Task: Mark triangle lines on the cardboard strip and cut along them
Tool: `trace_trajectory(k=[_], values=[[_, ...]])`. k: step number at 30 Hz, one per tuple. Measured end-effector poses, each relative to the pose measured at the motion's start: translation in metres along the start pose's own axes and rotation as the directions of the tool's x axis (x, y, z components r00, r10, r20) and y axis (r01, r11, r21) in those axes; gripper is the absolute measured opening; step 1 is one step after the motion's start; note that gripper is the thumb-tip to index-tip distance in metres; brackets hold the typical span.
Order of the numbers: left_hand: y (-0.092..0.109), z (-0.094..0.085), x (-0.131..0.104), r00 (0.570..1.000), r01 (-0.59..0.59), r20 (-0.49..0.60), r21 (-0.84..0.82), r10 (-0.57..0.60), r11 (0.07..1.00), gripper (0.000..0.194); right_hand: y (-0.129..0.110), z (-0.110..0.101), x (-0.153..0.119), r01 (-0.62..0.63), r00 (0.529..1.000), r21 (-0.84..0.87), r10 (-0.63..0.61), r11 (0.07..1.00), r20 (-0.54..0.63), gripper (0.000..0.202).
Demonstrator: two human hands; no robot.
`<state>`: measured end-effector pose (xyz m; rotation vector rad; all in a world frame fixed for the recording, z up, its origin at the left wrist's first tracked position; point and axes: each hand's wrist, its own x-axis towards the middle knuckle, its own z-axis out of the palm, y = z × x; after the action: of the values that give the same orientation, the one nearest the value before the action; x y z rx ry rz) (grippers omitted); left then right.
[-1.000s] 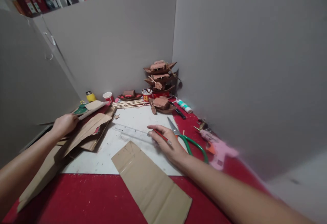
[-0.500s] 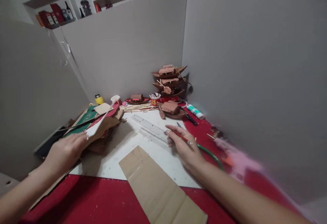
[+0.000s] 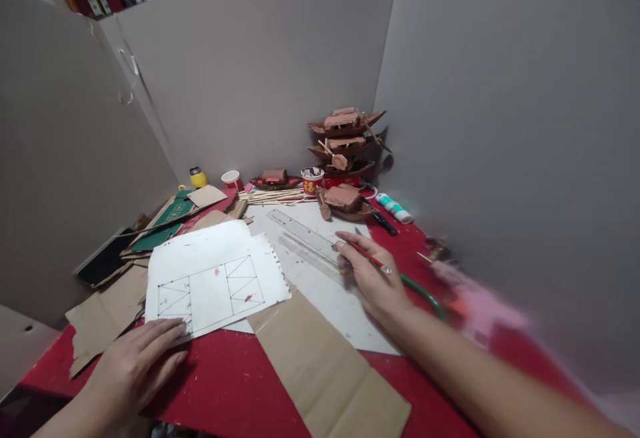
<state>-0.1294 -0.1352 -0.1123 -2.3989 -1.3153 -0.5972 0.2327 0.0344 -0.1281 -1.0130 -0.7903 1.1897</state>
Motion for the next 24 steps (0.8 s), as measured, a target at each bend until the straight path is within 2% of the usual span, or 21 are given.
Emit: trace_trajectory(k=[4,6,9,12,14,17,19,21,24], values=[[-0.004,-0.007,0.0,0.986,0.145,-0.054,-0.166,-0.155,0.976,0.019,-0.001,0.001,0.0,-0.001,1.0,0.005,0.001,1.0,0.002,0.042],[0.0,-0.009,0.003,0.967,0.237,-0.034,-0.241,-0.253,0.941,0.019,-0.003,0.002,-0.001,-0.001,1.0,0.015,0.001,1.0,0.008,0.041],[0.018,-0.008,0.012,0.936,0.351,0.101,-0.339,-0.337,0.873,0.032,-0.008,0.005,-0.004,0.001,1.0,0.034,-0.002,0.999,0.027,0.04],[0.04,-0.003,0.024,0.914,0.402,0.237,-0.428,-0.328,0.81,0.042,-0.012,0.006,-0.007,0.007,0.999,0.048,-0.009,0.999,0.049,0.038],[0.044,-0.001,0.032,0.906,0.418,0.279,-0.461,-0.319,0.783,0.041,-0.013,0.006,-0.008,0.011,0.998,0.051,-0.014,0.999,0.06,0.037],[0.022,-0.003,0.047,0.884,0.468,0.214,-0.419,-0.416,0.779,0.03,-0.013,0.006,-0.007,0.022,0.997,0.046,-0.025,0.999,0.074,0.037],[-0.008,-0.006,0.061,0.856,0.513,0.129,-0.34,-0.501,0.788,0.033,-0.012,0.005,-0.006,0.03,0.996,0.038,-0.033,0.999,0.085,0.038],[-0.041,-0.005,0.079,0.841,0.536,0.076,-0.251,-0.536,0.806,0.043,-0.01,0.004,-0.004,0.036,0.995,0.031,-0.039,0.999,0.096,0.038],[-0.082,0.003,0.106,0.85,0.523,0.154,-0.145,-0.503,0.84,0.053,-0.008,0.003,-0.002,0.044,0.993,0.024,-0.046,0.999,0.108,0.038]])
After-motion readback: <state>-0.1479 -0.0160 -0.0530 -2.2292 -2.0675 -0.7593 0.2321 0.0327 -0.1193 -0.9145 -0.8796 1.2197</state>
